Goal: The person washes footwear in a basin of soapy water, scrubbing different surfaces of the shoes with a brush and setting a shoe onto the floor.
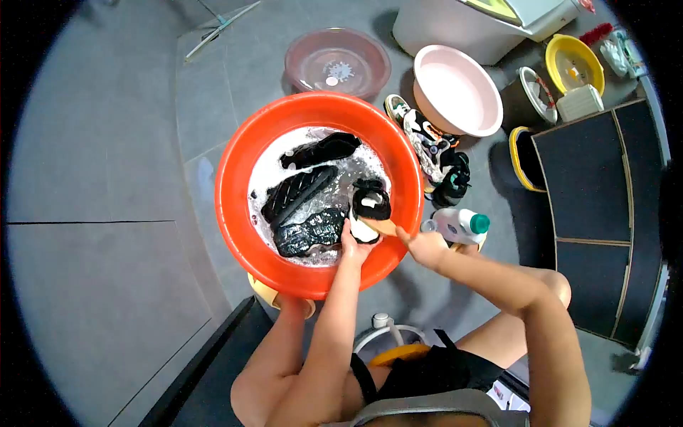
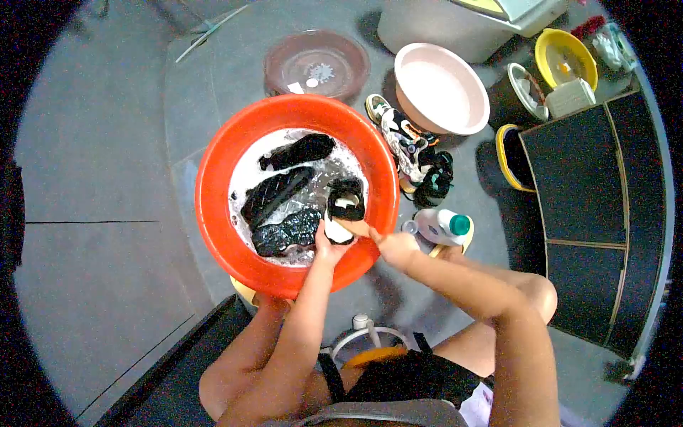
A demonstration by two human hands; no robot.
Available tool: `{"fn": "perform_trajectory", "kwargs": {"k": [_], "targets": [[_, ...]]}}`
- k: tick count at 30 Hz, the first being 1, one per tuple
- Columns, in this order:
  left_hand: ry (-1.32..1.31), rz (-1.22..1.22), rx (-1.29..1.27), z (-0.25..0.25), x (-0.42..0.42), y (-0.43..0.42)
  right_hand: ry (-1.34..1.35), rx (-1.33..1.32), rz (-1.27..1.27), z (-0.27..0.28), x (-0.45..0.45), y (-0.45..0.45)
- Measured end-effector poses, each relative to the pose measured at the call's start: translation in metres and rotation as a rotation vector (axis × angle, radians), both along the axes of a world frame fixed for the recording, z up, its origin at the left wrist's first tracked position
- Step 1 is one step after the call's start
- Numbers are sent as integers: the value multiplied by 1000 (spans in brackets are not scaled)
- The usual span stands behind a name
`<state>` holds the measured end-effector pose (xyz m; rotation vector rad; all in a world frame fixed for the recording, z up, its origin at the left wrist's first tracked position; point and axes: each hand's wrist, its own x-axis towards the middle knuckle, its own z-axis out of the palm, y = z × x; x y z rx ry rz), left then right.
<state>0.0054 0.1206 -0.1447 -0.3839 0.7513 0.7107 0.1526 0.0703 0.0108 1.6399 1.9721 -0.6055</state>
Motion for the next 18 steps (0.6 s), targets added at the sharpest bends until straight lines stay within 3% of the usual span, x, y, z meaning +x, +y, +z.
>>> {"fn": "perform_trajectory", "kwargs": {"k": [5, 6, 9, 13, 18], "targets": [[-48, -14, 25, -18, -4, -1, -43, -8, -58, -41, -20, 9], [-4, 5, -14, 0, -5, 2, -49, 7, -99, -53, -26, 14], [175, 109, 77, -11, 13, -5, -24, 67, -342, -80, -39, 15], [196, 149, 69, -23, 14, -6, 294, 70, -599, -29, -68, -19], [186, 63, 131, -6, 5, -13, 486, 314, -635, -94, -55, 29]]}}
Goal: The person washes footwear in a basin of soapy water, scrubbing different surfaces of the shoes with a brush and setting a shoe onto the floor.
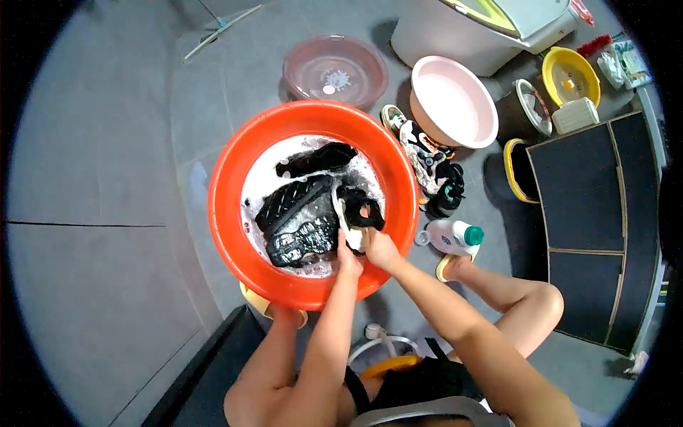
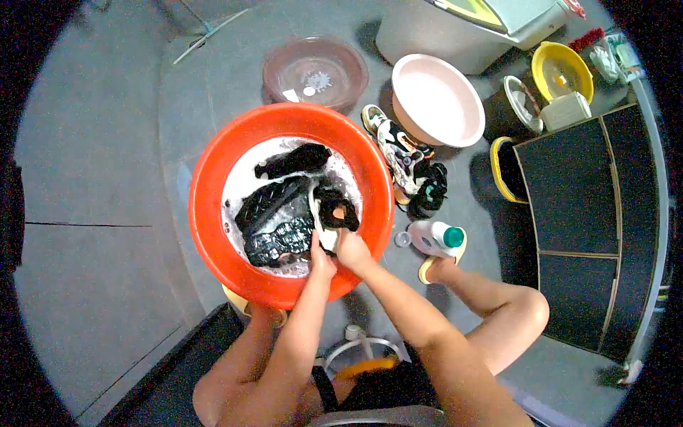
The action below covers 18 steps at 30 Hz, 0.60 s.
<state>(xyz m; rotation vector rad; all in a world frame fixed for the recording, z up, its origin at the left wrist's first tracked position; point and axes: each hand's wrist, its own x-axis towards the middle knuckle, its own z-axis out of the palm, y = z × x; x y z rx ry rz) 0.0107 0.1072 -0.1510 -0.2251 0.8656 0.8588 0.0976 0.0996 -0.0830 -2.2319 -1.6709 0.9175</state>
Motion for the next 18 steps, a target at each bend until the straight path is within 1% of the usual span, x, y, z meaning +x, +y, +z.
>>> {"fn": "perform_trajectory", "kwargs": {"k": [1, 2, 3, 4, 6, 7, 8, 9, 10, 11, 12, 13, 14, 15, 16, 17, 18], "targets": [[38, -19, 32, 5, -1, -1, -75, -87, 3, -34, 3, 23], [4, -15, 11, 8, -3, -1, -149, -177, 13, -68, 7, 45], [-30, -8, -11, 8, -5, 2, -122, -287, -178, -28, -9, 68], [-48, -12, -81, 2, -9, 5, -114, -310, -145, -23, -15, 72], [-57, 19, -122, -10, -11, 2, -112, -370, -89, -17, -16, 67], [-68, 32, -133, -12, -9, 6, -53, -203, -88, -19, -14, 48], [-44, 68, -85, -7, -10, 8, -118, -26, 386, -40, -2, 26], [-175, 92, -110, -28, -13, 7, 26, -90, 209, 6, -9, 7], [-178, 95, -144, -22, -16, 8, -14, -233, 232, 37, -17, -10], [-182, 97, -172, -16, -16, 10, -25, -335, 275, 50, -14, -19], [-156, 141, -117, -17, -11, 8, -84, -354, 251, 43, -4, -17], [-92, 159, -133, -14, -6, 9, -138, -371, 225, 29, 6, -9], [-127, 113, -114, -11, -6, 10, -128, -369, 186, 13, 17, 9], [-162, 69, -95, -10, -7, 8, -160, -223, 217, -44, 31, 22], [-195, 26, -79, -9, -7, 7, -207, -370, 237, -38, 26, 51], [-84, 38, 0, -11, -3, 8, -206, -389, 206, -33, 14, 63], [-49, 17, -54, -13, -4, 7, -205, -407, 175, -25, 1, 76]]}}
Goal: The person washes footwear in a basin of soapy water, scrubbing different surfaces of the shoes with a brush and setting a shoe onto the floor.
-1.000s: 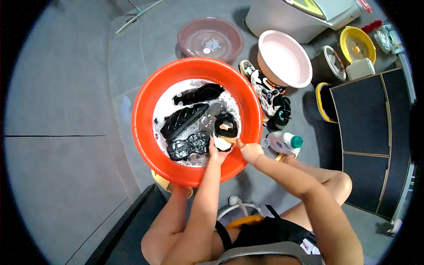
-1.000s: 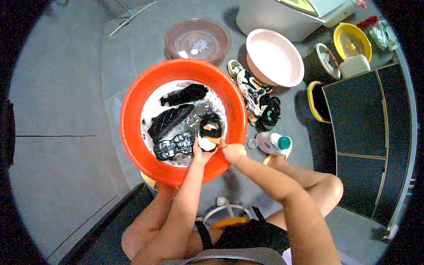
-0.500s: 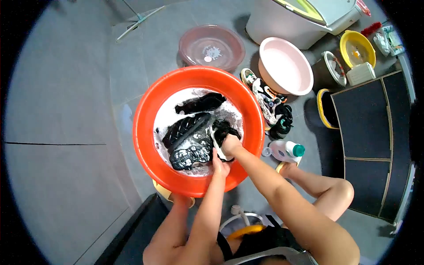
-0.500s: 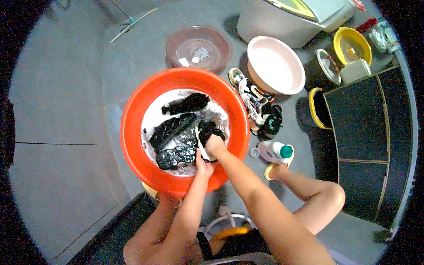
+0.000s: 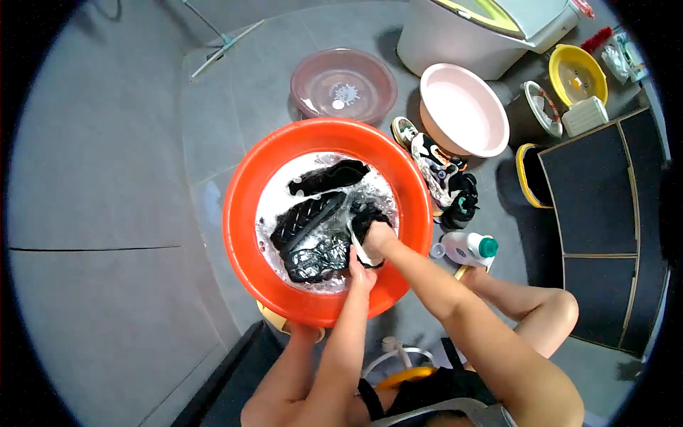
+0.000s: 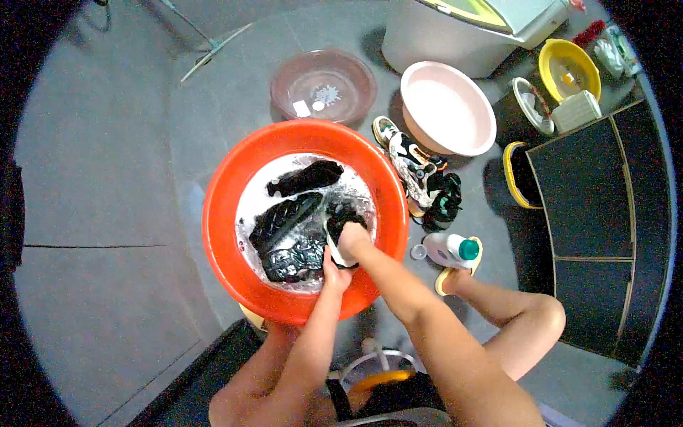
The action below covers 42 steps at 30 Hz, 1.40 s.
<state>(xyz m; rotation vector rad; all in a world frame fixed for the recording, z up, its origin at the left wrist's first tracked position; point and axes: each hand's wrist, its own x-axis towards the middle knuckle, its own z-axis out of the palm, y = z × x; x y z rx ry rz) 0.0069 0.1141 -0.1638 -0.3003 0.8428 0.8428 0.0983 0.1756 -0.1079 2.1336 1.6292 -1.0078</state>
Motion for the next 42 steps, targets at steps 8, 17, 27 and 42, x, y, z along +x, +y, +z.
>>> {"fn": "perform_trajectory", "kwargs": {"k": [8, 17, 27, 42], "targets": [[-123, 41, -99, -13, -10, 3, 112, -34, 65, 80, 14, -71], [-103, -21, -22, -26, -18, 8, 159, 198, -2, 12, -16, -62], [-251, 81, -16, 41, -24, 16, 407, 243, -196, 174, 42, -136], [-110, -94, 429, 87, -86, 60, 791, 22, -886, 145, 56, -155]]}}
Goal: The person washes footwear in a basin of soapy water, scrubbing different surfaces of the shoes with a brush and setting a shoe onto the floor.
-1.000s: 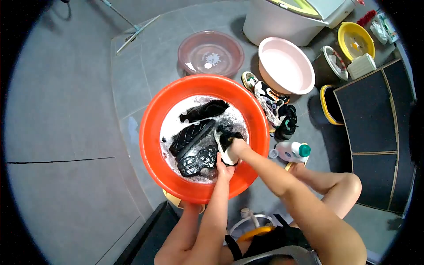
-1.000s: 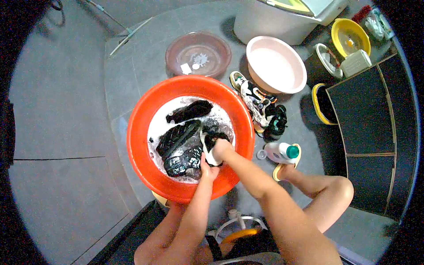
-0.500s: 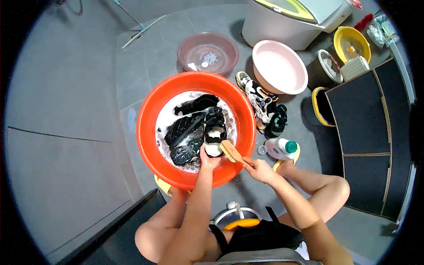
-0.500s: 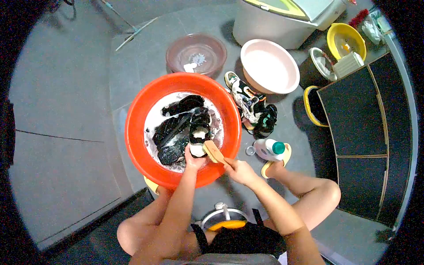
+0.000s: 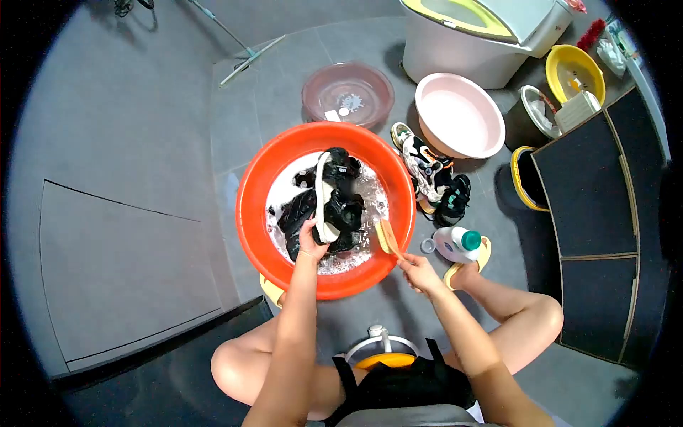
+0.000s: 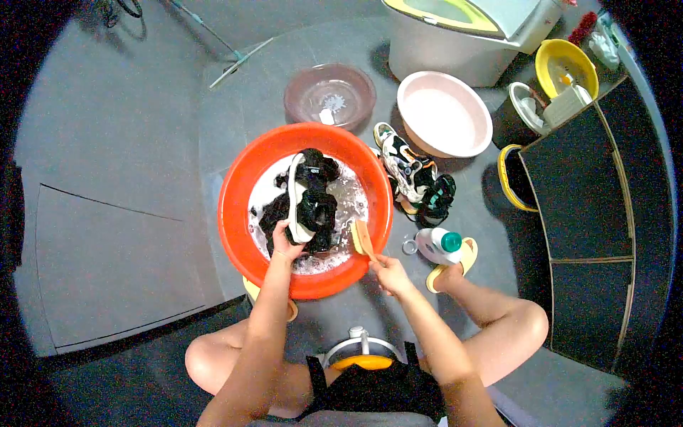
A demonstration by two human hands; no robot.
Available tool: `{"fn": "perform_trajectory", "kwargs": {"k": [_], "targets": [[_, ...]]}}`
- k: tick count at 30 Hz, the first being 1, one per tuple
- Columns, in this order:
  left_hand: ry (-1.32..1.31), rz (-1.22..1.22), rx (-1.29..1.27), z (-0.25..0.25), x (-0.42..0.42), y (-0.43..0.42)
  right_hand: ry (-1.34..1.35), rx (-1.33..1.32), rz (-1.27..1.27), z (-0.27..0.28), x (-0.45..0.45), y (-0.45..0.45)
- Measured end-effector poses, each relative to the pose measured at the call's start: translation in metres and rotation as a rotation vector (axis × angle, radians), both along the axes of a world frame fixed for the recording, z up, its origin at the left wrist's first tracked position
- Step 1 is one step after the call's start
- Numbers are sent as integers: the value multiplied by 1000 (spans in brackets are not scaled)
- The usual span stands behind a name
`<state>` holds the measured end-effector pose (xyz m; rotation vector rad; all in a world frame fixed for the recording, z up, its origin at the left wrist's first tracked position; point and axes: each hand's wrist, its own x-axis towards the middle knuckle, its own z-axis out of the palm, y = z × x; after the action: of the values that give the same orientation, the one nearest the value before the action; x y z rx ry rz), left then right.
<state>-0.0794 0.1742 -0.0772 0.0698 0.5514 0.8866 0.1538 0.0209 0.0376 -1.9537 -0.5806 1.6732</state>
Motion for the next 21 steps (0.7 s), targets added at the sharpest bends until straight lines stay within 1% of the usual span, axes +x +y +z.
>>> {"fn": "perform_trajectory", "kwargs": {"k": [1, 3, 5, 6, 7, 8, 9, 10, 11, 12, 13, 14, 15, 17, 18, 20, 21], "targets": [[66, -7, 32, 0, -1, -1, 66, -25, -72, -6, -6, 5], [205, -6, 61, 0, 1, -3, 220, 7, -236, -30, -14, 16], [314, -59, 148, -11, 7, -6, 348, 34, -432, -57, -25, 31], [450, -76, 201, -22, 10, -6, 283, 11, -442, -65, -31, 41], [703, -94, 370, -35, 14, -5, 217, -10, -450, -74, -36, 54], [1039, -125, 575, -47, 16, -5, 201, 0, -495, -86, -43, 66], [1377, -155, 781, -54, 21, -6, 189, 5, -407, -126, -40, 70], [1705, -293, 858, -16, 33, -11, 67, -14, -308, -121, -43, 82], [1868, -385, 962, -25, 39, -11, -53, -30, -207, -116, -47, 94], [1935, -510, 952, -16, 49, -9, -348, -6, -47, -151, -47, 98], [1997, -636, 939, -10, 60, -6, -641, 21, 118, -161, -49, 106], [2040, -815, 1004, -16, 67, -3, -549, -5, 171, -170, -42, 110], [2078, -896, 985, -26, 72, -3, -542, -125, 124, -178, -43, 117], [1995, -860, 951, -42, 75, -2, -556, -17, 116, -208, -39, 122], [2022, -820, 983, -47, 76, -2, -481, -130, 195, -213, -33, 130], [2038, -787, 1049, -57, 72, -4, -496, 180, 155, -225, -32, 132], [2060, -763, 1086, -59, 72, -3, -554, 225, 182, -232, -32, 141]]}}
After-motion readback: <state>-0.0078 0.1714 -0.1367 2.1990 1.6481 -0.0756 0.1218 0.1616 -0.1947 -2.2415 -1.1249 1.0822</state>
